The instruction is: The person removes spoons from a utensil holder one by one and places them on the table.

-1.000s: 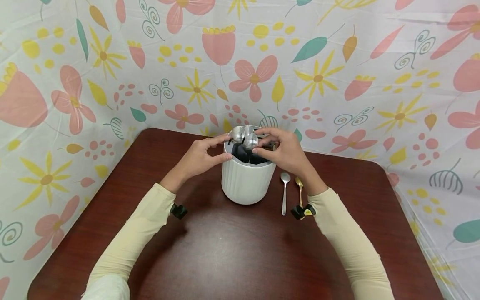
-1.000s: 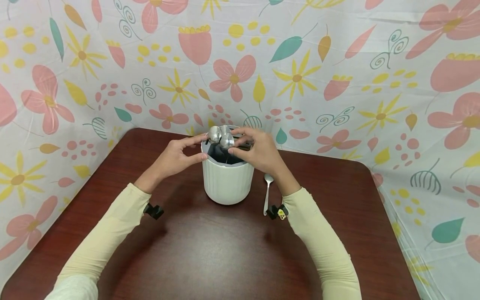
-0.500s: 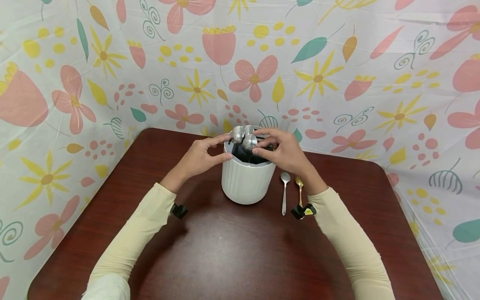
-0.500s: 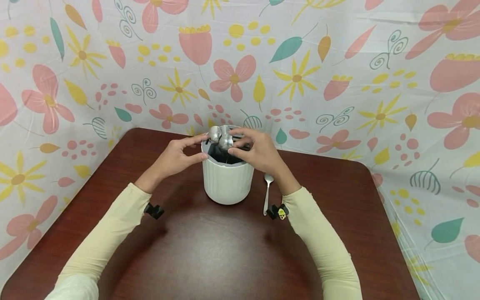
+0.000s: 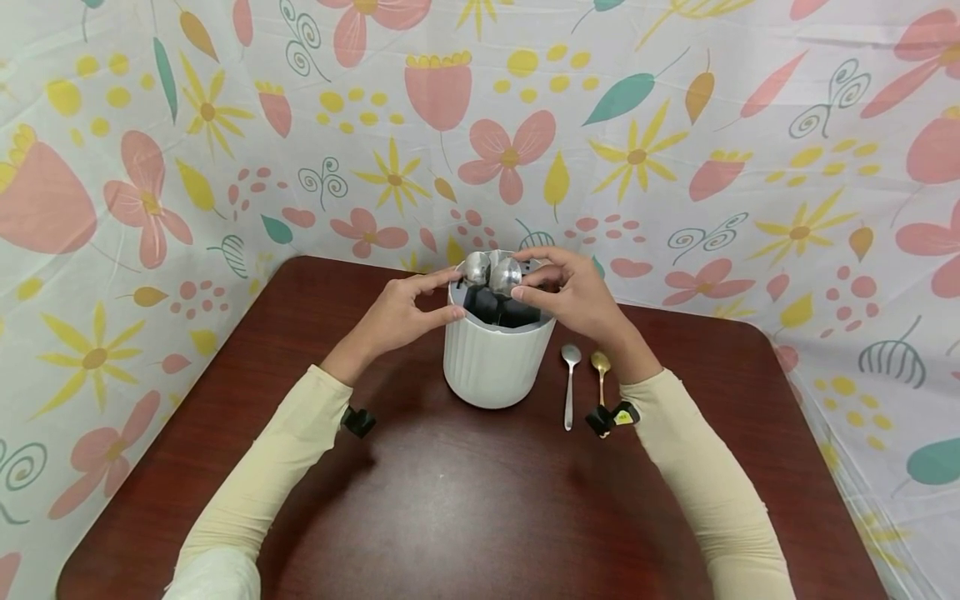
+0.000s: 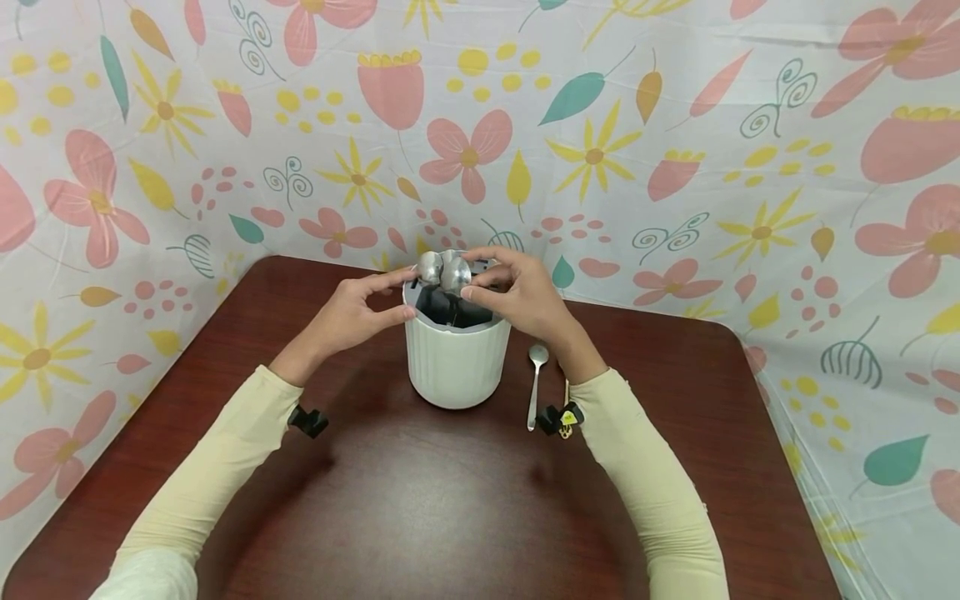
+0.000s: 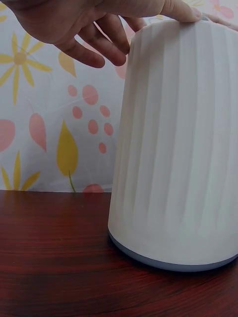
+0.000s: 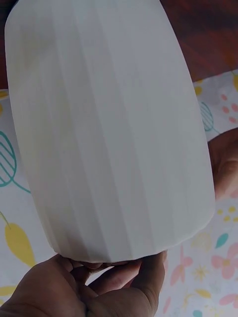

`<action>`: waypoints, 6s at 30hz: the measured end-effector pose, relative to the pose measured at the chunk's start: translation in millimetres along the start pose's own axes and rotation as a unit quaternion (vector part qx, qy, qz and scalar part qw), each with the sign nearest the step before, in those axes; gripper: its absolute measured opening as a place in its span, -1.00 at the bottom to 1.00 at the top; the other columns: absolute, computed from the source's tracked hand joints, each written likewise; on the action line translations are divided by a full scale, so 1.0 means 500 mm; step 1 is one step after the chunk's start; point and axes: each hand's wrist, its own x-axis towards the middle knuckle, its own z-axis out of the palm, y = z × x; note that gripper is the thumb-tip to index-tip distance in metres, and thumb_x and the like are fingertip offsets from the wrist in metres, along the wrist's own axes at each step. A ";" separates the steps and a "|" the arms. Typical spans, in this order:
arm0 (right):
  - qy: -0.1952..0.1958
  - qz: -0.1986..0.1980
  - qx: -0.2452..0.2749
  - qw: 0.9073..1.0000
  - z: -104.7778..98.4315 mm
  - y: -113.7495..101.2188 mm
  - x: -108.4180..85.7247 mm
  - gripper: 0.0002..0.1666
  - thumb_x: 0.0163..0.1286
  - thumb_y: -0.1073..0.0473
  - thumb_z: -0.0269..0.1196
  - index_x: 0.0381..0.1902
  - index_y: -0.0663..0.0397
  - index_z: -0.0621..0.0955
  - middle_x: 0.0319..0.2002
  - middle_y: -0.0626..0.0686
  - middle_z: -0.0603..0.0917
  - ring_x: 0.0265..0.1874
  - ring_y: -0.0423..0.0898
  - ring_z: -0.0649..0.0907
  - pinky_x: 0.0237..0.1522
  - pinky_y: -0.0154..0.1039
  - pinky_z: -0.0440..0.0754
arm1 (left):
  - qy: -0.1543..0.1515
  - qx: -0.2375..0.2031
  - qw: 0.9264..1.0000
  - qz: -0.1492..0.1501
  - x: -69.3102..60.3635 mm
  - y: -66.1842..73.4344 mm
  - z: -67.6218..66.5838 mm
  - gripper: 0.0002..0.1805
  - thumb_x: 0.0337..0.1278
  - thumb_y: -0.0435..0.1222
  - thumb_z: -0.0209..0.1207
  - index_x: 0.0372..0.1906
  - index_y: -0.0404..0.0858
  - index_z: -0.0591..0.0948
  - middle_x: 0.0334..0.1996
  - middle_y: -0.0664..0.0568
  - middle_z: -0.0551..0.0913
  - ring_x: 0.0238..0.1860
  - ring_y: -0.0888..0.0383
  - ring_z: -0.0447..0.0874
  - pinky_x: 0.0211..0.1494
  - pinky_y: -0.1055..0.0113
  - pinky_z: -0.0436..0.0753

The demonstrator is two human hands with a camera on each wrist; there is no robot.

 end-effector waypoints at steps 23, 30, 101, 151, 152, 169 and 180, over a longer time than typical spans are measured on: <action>0.026 -0.052 0.044 0.997 -0.035 -0.057 0.030 -0.52 0.27 0.39 0.43 0.16 0.25 0.65 -0.45 -0.08 0.79 -0.62 -0.18 0.57 -0.54 -0.37 0.43 | 0.000 0.001 1.000 -0.005 -0.003 0.002 -0.001 -0.33 0.20 0.06 0.40 0.41 0.05 0.55 0.38 0.16 0.54 0.22 -0.04 0.53 0.26 -0.04 0.54; 0.044 -0.069 0.044 0.996 -0.044 -0.077 0.041 -0.52 0.26 0.41 0.43 0.15 0.25 0.66 -0.47 -0.10 0.78 -0.60 -0.14 0.61 -0.53 -0.36 0.41 | 0.005 0.004 1.000 0.004 0.000 0.002 0.002 -0.33 0.20 0.04 0.41 0.40 0.01 0.56 0.37 0.15 0.55 0.28 0.03 0.54 0.30 0.01 0.53; 0.174 0.024 0.146 0.974 -0.292 -0.034 -0.057 -0.55 0.24 0.51 0.38 0.12 0.34 0.70 -0.52 0.03 0.79 -0.51 -0.19 0.68 -0.38 -0.42 0.60 | 0.001 -0.005 1.000 0.010 0.000 -0.007 0.002 -0.33 0.20 0.03 0.41 0.41 0.05 0.55 0.38 0.15 0.53 0.23 -0.12 0.53 0.25 -0.08 0.54; 0.107 0.248 0.133 0.953 -0.280 0.275 -0.296 -0.58 0.41 0.26 0.37 0.22 -0.03 0.70 -0.33 -0.20 0.80 -0.37 -0.26 0.68 -0.34 -0.40 0.65 | 0.005 -0.005 1.000 0.001 -0.006 0.000 0.003 -0.34 0.20 0.07 0.40 0.40 0.12 0.55 0.38 0.23 0.52 0.18 0.07 0.52 0.21 0.00 0.56; 0.104 0.254 0.129 0.953 -0.279 0.279 -0.297 -0.57 0.42 0.24 0.37 0.23 -0.03 0.70 -0.33 -0.20 0.79 -0.36 -0.25 0.67 -0.33 -0.39 0.65 | 0.004 -0.004 1.000 0.001 -0.005 -0.001 0.004 -0.35 0.20 0.07 0.40 0.40 0.12 0.55 0.38 0.23 0.52 0.18 0.08 0.52 0.21 0.03 0.56; 0.077 0.279 0.153 0.945 -0.272 0.332 -0.315 -0.54 0.45 0.20 0.35 0.29 0.02 0.65 -0.27 -0.18 0.80 -0.31 -0.26 0.69 -0.28 -0.37 0.68 | 0.006 -0.005 1.000 0.003 -0.004 -0.002 0.005 -0.34 0.21 0.07 0.39 0.41 0.12 0.54 0.38 0.22 0.53 0.23 0.00 0.54 0.23 0.09 0.54; 0.071 0.257 0.179 0.947 -0.255 0.367 -0.313 -0.51 0.49 0.23 0.29 0.34 0.14 0.54 -0.19 -0.17 0.78 -0.18 -0.22 0.69 -0.24 -0.38 0.65 | 0.006 -0.013 1.000 -0.007 -0.007 0.002 0.003 -0.33 0.21 0.06 0.39 0.42 0.10 0.53 0.39 0.22 0.51 0.23 -0.15 0.51 0.24 -0.01 0.54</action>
